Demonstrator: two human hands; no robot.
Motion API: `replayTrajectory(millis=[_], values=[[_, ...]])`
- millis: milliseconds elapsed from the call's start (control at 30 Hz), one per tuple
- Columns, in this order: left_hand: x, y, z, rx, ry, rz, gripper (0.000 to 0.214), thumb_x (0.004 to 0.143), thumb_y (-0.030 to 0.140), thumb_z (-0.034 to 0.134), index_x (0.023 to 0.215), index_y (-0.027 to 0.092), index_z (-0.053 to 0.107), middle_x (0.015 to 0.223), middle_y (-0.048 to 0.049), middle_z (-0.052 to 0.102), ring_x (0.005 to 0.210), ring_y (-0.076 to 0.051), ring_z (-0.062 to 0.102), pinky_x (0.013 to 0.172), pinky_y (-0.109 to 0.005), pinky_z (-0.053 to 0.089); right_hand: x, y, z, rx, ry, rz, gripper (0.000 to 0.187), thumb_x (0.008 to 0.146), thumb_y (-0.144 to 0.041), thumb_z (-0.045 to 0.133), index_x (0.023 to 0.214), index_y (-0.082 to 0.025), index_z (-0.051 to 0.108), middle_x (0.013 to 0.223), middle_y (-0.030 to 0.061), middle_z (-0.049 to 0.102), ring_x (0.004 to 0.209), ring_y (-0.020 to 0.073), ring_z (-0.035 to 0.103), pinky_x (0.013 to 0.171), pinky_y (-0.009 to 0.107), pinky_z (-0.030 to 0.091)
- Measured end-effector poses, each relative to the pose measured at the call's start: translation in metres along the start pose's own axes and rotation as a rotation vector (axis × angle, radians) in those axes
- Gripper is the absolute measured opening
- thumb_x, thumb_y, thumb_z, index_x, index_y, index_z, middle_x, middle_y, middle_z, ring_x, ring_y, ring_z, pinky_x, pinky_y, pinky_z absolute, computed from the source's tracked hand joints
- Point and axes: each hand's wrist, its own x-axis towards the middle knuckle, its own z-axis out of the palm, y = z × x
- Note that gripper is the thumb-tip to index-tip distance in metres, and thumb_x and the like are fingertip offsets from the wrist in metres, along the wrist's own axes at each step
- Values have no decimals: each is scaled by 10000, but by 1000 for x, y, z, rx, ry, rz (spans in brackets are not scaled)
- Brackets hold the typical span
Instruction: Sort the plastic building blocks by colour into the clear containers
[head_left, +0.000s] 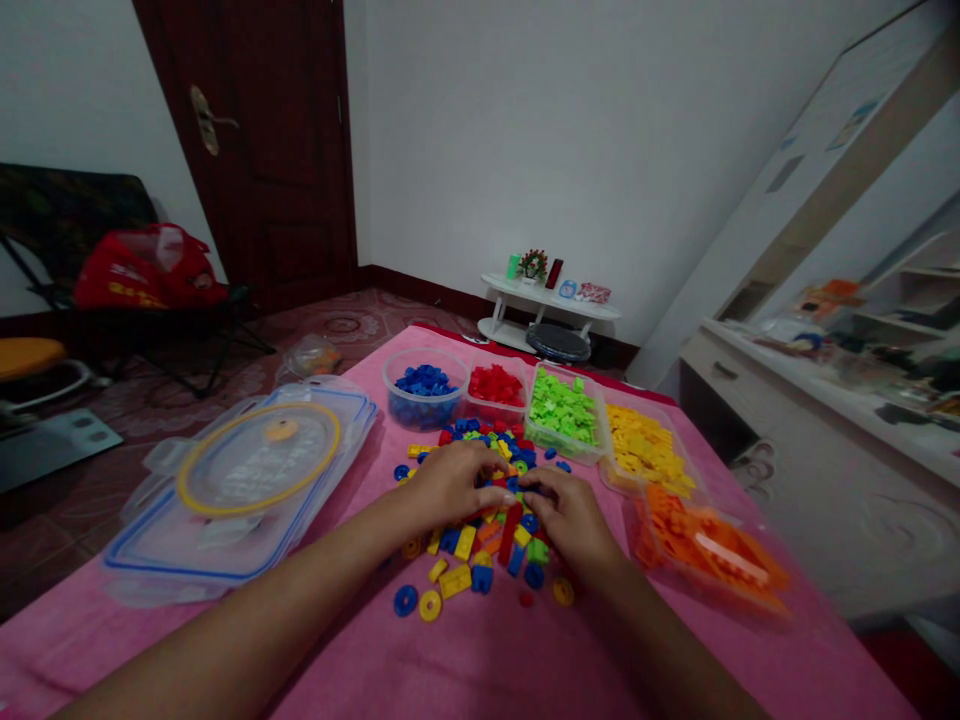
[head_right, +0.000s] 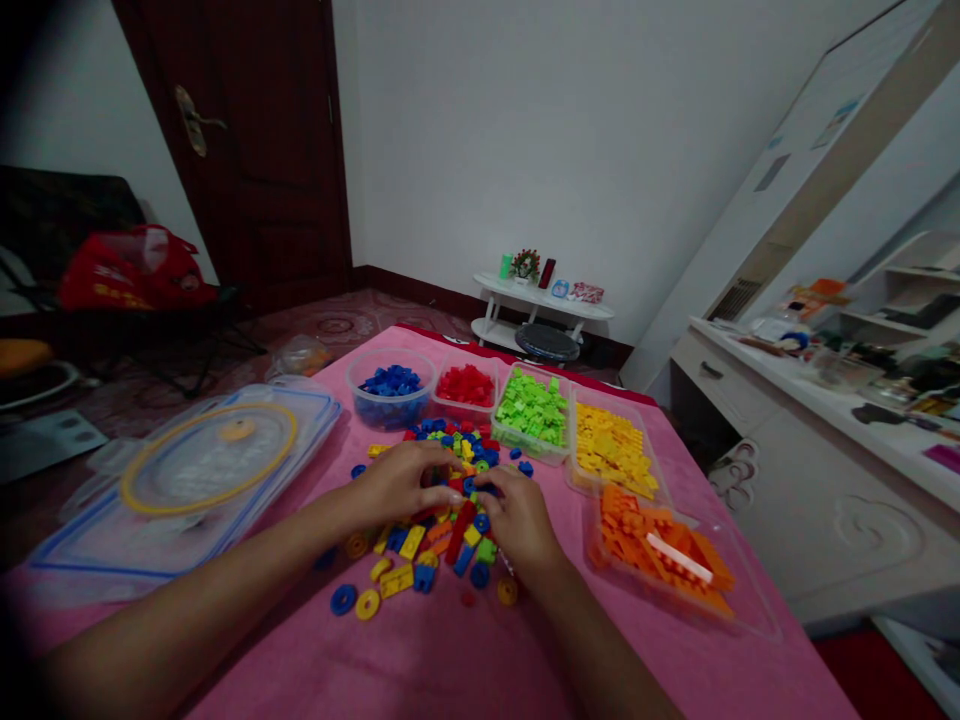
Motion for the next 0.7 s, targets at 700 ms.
replayTrajectory(millis=[700], values=[[59, -11, -12, 329, -139, -315, 308, 653, 245, 673, 958, 271, 706, 998, -62, 688, 950, -255, 617, 788, -323, 478, 48, 19, -44, 122, 78, 101, 171, 717, -267, 588, 794, -159, 696, 753, 52, 702, 688, 181, 641, 624, 273, 479]])
